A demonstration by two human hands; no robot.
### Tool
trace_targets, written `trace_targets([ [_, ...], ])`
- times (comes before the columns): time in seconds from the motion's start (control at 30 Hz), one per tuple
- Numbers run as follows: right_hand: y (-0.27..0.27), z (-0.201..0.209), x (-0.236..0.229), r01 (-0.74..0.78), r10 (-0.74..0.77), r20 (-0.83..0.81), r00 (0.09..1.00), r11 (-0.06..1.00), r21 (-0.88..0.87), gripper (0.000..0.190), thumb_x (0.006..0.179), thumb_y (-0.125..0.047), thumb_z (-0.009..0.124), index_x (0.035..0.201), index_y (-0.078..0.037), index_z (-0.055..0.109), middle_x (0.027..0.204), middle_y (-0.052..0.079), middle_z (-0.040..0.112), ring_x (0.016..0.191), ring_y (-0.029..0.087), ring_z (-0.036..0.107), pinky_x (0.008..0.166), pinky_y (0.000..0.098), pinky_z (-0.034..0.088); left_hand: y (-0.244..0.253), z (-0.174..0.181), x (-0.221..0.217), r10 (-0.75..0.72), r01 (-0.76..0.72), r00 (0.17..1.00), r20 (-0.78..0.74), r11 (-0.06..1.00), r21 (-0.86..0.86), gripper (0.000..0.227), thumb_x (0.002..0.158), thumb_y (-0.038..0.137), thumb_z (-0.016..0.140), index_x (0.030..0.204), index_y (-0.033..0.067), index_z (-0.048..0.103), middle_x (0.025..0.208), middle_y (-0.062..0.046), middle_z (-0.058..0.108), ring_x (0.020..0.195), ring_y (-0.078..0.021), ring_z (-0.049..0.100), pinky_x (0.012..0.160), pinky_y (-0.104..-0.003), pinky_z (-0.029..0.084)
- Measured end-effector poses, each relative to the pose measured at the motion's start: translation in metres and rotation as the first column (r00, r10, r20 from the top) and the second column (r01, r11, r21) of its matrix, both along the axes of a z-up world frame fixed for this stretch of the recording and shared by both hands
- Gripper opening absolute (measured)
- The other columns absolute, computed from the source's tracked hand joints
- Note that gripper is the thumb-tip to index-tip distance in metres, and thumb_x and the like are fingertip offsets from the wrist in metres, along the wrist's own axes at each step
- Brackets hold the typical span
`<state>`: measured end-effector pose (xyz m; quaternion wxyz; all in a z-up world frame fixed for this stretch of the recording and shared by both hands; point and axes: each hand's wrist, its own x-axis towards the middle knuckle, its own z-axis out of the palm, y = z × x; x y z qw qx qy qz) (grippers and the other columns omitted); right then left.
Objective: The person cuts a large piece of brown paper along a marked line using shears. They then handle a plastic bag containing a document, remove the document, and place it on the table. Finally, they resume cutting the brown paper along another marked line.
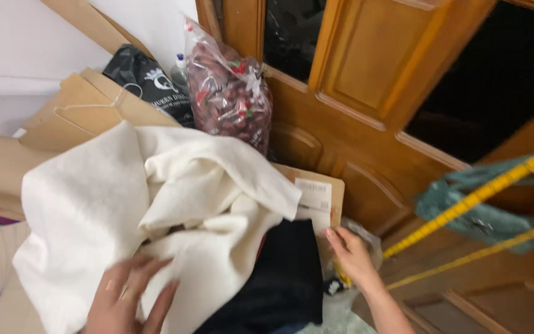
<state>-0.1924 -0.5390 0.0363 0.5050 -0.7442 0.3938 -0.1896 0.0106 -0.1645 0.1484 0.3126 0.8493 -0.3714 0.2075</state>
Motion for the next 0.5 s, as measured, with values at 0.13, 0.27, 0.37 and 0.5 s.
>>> trace_targets([
  [0.13, -0.023, 0.050, 0.051, -0.089, 0.092, 0.112, 0.989, 0.995, -0.038, 0.029, 0.094, -0.024, 0.061, 0.112, -0.003, 0.070, 0.094, 0.016, 0.071, 0.083, 0.022, 0.065, 0.066, 0.0365, 0.059, -0.090, 0.054, 0.049, -0.069, 0.059, 0.994, 0.079, 0.990, 0.128, 0.048, 0.073, 0.025, 0.072, 0.120, 0.0204, 0.062, 0.110, -0.010, 0.058, 0.105, -0.0344, 0.060, 0.086, -0.046, 0.050],
  [0.27, -0.037, 0.072, 0.094, -0.175, 0.203, 0.228, 0.952, 0.975, -0.137, 0.023, 0.088, -0.019, 0.069, 0.108, -0.009, 0.073, 0.093, 0.008, 0.067, 0.086, 0.014, 0.060, 0.075, 0.0294, 0.058, -0.169, 0.079, 0.093, -0.067, 0.042, 0.997, 0.048, 0.915, 0.401, 0.075, 0.069, 0.024, 0.073, 0.140, 0.0174, 0.046, 0.127, -0.013, 0.050, 0.122, -0.0371, 0.047, 0.101, -0.059, 0.035],
  [0.37, -0.048, 0.077, 0.116, -0.204, 0.233, 0.258, 0.938, 0.970, -0.136, 0.022, 0.090, -0.018, 0.067, 0.108, -0.007, 0.071, 0.093, 0.009, 0.065, 0.085, 0.014, 0.059, 0.074, 0.0294, 0.058, -0.217, 0.060, 0.125, -0.093, 0.046, 0.995, 0.045, 0.786, 0.617, 0.081, 0.070, 0.025, 0.071, 0.144, 0.0207, 0.041, 0.126, -0.007, 0.052, 0.126, -0.0293, 0.045, 0.107, -0.067, 0.022],
  [0.5, -0.071, 0.052, 0.127, -0.198, 0.219, 0.298, 0.929, 0.975, -0.100, 0.020, 0.091, -0.015, 0.064, 0.109, -0.008, 0.071, 0.088, 0.006, 0.062, 0.081, 0.011, 0.053, 0.068, 0.0236, 0.056, -0.229, 0.044, 0.159, -0.166, 0.048, 0.976, 0.141, 0.795, 0.604, 0.053, 0.057, 0.010, 0.076, 0.106, 0.0278, 0.068, 0.098, 0.004, 0.066, 0.108, -0.0182, 0.061, 0.111, -0.064, 0.023],
])
